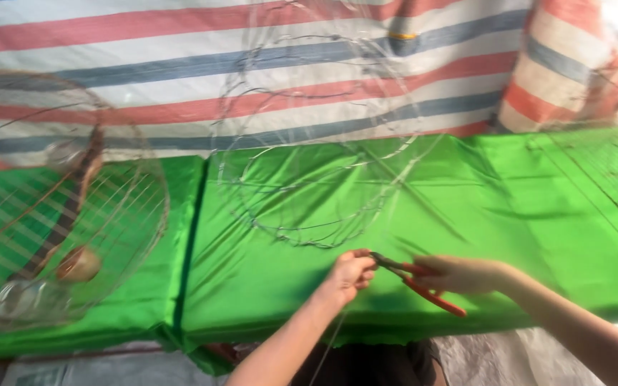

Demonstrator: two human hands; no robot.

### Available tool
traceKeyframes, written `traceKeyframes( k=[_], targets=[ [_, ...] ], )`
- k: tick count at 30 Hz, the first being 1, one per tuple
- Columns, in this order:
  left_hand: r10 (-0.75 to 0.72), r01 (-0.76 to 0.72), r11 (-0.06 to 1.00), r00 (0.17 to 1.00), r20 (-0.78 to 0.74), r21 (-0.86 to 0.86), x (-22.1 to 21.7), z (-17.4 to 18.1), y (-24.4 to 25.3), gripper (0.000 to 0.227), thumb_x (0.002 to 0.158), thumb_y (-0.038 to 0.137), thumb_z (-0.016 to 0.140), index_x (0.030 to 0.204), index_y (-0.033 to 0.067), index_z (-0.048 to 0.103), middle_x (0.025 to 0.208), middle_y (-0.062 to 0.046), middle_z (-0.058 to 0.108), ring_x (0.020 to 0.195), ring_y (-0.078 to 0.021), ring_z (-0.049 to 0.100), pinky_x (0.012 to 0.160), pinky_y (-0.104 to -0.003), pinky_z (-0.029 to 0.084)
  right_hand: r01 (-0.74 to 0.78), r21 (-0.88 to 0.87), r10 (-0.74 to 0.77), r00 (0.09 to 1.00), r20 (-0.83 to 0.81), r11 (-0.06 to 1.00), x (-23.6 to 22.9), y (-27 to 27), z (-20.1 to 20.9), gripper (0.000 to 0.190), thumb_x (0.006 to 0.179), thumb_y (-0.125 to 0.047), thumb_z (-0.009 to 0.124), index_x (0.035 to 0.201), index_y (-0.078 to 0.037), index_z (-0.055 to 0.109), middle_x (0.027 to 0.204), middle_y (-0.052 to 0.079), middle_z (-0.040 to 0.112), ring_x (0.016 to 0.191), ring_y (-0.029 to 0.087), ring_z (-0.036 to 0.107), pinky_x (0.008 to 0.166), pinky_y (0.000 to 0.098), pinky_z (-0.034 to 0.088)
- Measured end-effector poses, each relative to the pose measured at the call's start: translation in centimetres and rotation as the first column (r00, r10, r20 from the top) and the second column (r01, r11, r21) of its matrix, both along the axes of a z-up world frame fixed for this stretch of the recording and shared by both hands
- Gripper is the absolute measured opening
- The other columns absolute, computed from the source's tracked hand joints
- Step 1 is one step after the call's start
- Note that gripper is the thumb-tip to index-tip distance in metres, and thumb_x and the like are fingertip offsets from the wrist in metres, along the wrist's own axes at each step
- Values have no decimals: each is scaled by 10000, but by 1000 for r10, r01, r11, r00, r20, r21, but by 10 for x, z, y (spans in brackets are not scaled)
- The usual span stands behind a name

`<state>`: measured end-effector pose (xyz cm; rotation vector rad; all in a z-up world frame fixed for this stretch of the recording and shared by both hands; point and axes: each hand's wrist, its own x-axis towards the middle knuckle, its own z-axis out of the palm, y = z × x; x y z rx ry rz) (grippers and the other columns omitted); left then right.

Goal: The person assembles a wire birdcage by hand, wrapping thin wire around the frame and securing it with pliers. They repeatedly wrap, twist, and cut wire segments to reinforce the structure.

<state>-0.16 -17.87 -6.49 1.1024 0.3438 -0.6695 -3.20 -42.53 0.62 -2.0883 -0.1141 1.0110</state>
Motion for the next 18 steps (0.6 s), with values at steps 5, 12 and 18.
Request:
traceKeyframes(
  k=[5,12,18],
  targets=[
    [-10,10,1000,1000,-16,28,-3,26,20,243,877,-7,641,1075,124,594,752,-93,610,502,-70,500,375,-126,304,-103,-16,103,995,-10,995,12,6,2,170,1006,-319,613,1011,-152,583,975,0,705,979,122,686,885,338,608],
    [-82,85,996,993,-87,31,-4,53,29,184,991,-41,587,1170,0,599,828,-123,616,504,-87,444,383,-183,309,27,111,-4,978,-207,993,9,26,38,224,1066,-195,517,1203,-29,578,1129,120,699,968,205,767,802,290,687],
    [-20,26,999,992,-122,47,-3,52,26,186,987,-68,574,1156,6,597,844,-151,621,489,-101,444,369,-193,311,-32,89,45,987,-155,996,8,27,37,205,1071,-221,523,1163,-44,569,1155,123,685,990,210,757,796,272,683]
  ],
)
